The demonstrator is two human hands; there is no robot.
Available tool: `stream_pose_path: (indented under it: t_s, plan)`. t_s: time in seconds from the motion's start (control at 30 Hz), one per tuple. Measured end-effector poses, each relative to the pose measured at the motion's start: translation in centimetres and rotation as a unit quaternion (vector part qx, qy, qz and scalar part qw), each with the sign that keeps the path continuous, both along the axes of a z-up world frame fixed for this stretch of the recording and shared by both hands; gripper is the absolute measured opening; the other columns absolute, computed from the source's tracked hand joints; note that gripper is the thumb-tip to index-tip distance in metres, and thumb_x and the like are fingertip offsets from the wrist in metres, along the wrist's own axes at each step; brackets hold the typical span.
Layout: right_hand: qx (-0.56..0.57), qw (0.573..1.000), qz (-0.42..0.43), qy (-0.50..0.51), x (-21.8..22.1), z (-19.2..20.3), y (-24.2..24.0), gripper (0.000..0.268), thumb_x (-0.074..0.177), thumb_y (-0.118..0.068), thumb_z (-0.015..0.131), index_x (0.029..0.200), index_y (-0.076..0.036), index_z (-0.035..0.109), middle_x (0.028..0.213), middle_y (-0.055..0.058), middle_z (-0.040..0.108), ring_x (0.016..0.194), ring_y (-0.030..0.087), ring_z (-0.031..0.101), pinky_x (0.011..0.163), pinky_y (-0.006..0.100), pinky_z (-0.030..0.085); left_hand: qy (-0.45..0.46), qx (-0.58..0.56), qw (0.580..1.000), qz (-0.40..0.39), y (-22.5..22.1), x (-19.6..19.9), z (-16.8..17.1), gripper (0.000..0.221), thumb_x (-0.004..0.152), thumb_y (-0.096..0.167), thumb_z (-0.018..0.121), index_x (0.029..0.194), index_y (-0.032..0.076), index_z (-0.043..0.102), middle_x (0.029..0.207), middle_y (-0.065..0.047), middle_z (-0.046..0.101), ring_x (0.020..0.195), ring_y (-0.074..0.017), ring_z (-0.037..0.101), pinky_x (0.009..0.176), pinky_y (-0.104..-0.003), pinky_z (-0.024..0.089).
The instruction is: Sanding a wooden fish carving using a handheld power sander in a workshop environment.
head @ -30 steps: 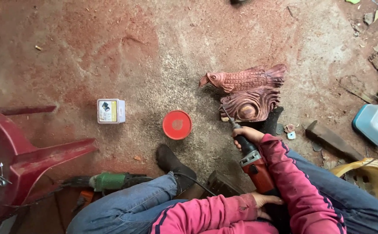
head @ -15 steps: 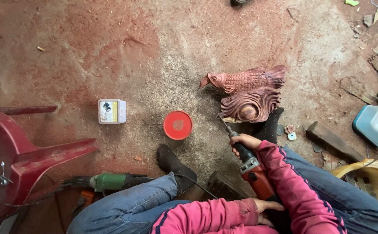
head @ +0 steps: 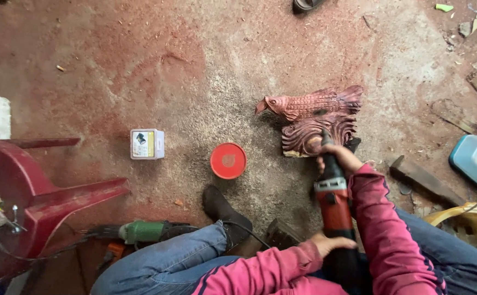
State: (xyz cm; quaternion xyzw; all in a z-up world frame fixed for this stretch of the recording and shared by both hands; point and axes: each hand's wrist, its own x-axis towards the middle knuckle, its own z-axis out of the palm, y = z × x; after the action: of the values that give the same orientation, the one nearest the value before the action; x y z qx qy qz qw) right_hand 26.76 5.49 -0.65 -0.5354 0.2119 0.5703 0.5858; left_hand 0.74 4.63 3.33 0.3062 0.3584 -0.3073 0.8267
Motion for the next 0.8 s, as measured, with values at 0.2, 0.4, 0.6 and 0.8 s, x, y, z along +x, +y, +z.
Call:
stream_pose_path:
  t_s: [0.2,0.4,0.6,0.8]
  plan:
    - [-0.002,0.994,-0.096,-0.053,-1.3,-0.9,4.2,0.016,0.086,-0.016,0.065,0.097,-0.009,0.057,0.071,0.010,0.063,0.053,0.019,0.060,0.051,0.035,0.055,0.018,0.151,0.988,-0.008,6.3,-3.2,-2.3,0.049,0.069,0.040,0.086,0.109,0.014,0.074,0.089,0.000,0.072,0.075,-0.0100,0.064,0.070,-0.025,0.053]
    - [-0.069,0.997,-0.042,0.002,-5.3,-4.8,7.3,0.022,0.082,-0.024,0.066,0.091,-0.006,0.060,0.071,0.012,0.066,0.052,0.021,0.061,0.046,0.032,0.053,0.052,0.251,0.966,0.026,6.4,-8.1,-6.5,0.054,0.063,0.042,0.085,0.109,0.017,0.073,0.095,0.000,0.074,0.081,-0.0119,0.067,0.075,-0.027,0.056]
    - [-0.085,0.995,-0.039,-0.028,-5.7,-4.3,7.9,0.024,0.081,-0.020,0.069,0.092,-0.001,0.058,0.070,0.015,0.066,0.050,0.024,0.061,0.045,0.037,0.052,0.058,0.250,0.965,0.054,6.0,-7.6,-5.4,0.064,0.067,0.047,0.082,0.123,0.018,0.070,0.107,0.000,0.075,0.095,-0.0138,0.070,0.087,-0.029,0.056]
    - [-0.066,0.997,-0.037,-0.034,-5.1,-6.6,6.0,0.022,0.088,-0.028,0.064,0.089,-0.007,0.061,0.070,0.012,0.067,0.051,0.020,0.061,0.045,0.032,0.047,0.052,0.284,0.956,-0.047,6.5,-7.0,-5.0,0.063,0.066,0.059,0.080,0.115,0.021,0.075,0.101,0.003,0.076,0.090,-0.0087,0.070,0.081,-0.025,0.055]
